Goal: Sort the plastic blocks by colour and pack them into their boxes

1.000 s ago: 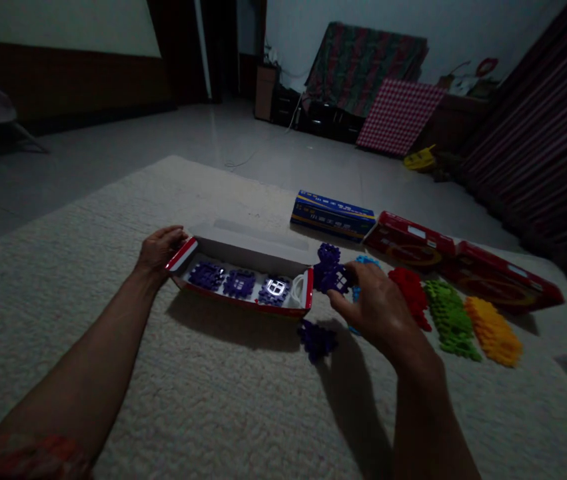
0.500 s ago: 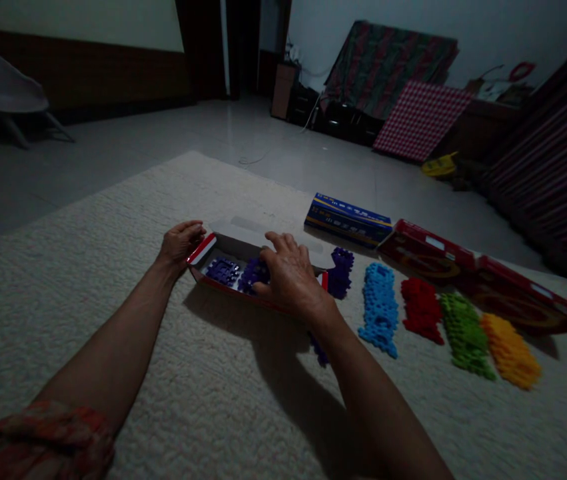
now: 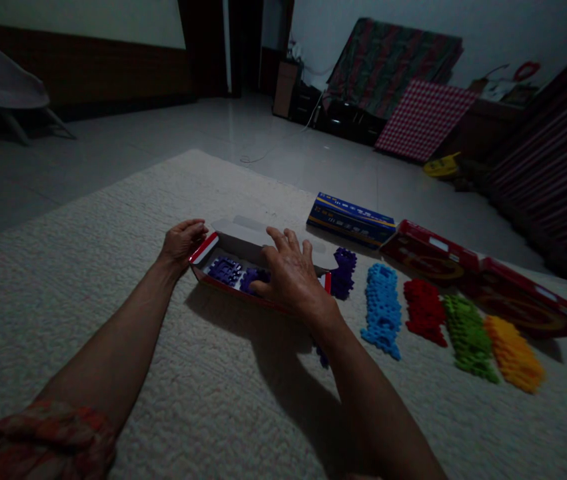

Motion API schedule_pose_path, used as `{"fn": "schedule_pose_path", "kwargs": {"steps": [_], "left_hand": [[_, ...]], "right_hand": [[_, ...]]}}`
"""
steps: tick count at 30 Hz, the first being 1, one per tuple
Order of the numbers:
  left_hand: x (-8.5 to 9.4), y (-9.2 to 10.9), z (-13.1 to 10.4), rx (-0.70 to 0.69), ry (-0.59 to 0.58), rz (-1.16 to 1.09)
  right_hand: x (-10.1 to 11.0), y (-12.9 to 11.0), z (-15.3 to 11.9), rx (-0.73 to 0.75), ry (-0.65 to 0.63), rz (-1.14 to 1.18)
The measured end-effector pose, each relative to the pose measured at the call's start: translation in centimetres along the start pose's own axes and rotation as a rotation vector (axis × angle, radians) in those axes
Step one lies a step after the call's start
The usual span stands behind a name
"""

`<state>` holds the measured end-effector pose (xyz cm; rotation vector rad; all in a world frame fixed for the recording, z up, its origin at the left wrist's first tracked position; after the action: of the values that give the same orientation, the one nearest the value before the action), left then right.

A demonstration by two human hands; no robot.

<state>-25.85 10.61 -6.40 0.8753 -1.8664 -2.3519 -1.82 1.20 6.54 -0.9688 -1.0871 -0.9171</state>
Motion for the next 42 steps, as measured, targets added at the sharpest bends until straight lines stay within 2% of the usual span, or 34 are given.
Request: {"fn": "schedule_pose_path", "kwargs": {"steps": [2,4,6,8,11,14,16,20,27,31,36,42], "left_hand": [[0.0,0.1,0.0,-0.001,-0.003,0.002],[-0.1,0.2,-0.1,0.007,-0.002,0.009],[-0.1,0.2,-0.2,0.017,0.008,0.023],[-0.1,0.4,-0.4,0.023,0.02,0.04],[0.0,0.9,-0.6,0.012,0.052,0.055],[-0.2,1.3,-0.9,0.025,0.065,0.075],[-0.4,1.6,-1.1,0.034,0.065,0.09],[-0.7,2.2,-1.6,0.031,0.073,0.124],[-0.6,2.1,-1.4,0.005,0.062,0.123],[-0.5,2.0,-1.3,0.008,0.066,0.124],[-0.4,1.8,-1.0,-0.002,0.067,0.131],[-0.4,1.8,-1.0,0.0,0.066,0.121]], "right_hand": [[2.2,1.2,-0.5,-0.014,0.108,0.079],[4.6,3.4,-1.4,-0.051,0.211,0.163],[6.4,6.7,-2.4,-0.133,0.294,0.208],[7.3,10.6,-3.8,-0.242,0.355,0.188],[7.1,15.9,-6.1,-0.382,0.386,0.111],[5.1,18.9,-7.7,-0.459,0.331,0.032],[3.4,19.5,-8.1,-0.473,0.284,-0.002],[0.8,19.0,-8.1,-0.5,0.251,-0.081],[-1.7,17.8,-7.9,-0.522,0.185,-0.112],[-2.3,17.4,-8.0,-0.513,0.192,-0.105],[-1.9,17.4,-7.9,-0.5,0.258,-0.069],[-1.4,18.2,-7.8,-0.498,0.212,0.135]]}}
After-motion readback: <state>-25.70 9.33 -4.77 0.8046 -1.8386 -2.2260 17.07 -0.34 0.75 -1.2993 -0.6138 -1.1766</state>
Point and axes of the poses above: each hand's wrist, its own z-axis towards the middle knuckle, its own x-axis out of the back of the hand, y = z × x, the point moved 10 cm from there along z, towards the middle knuckle, and after that the axes turned 14 degrees about -x, right-handed, at the moved point
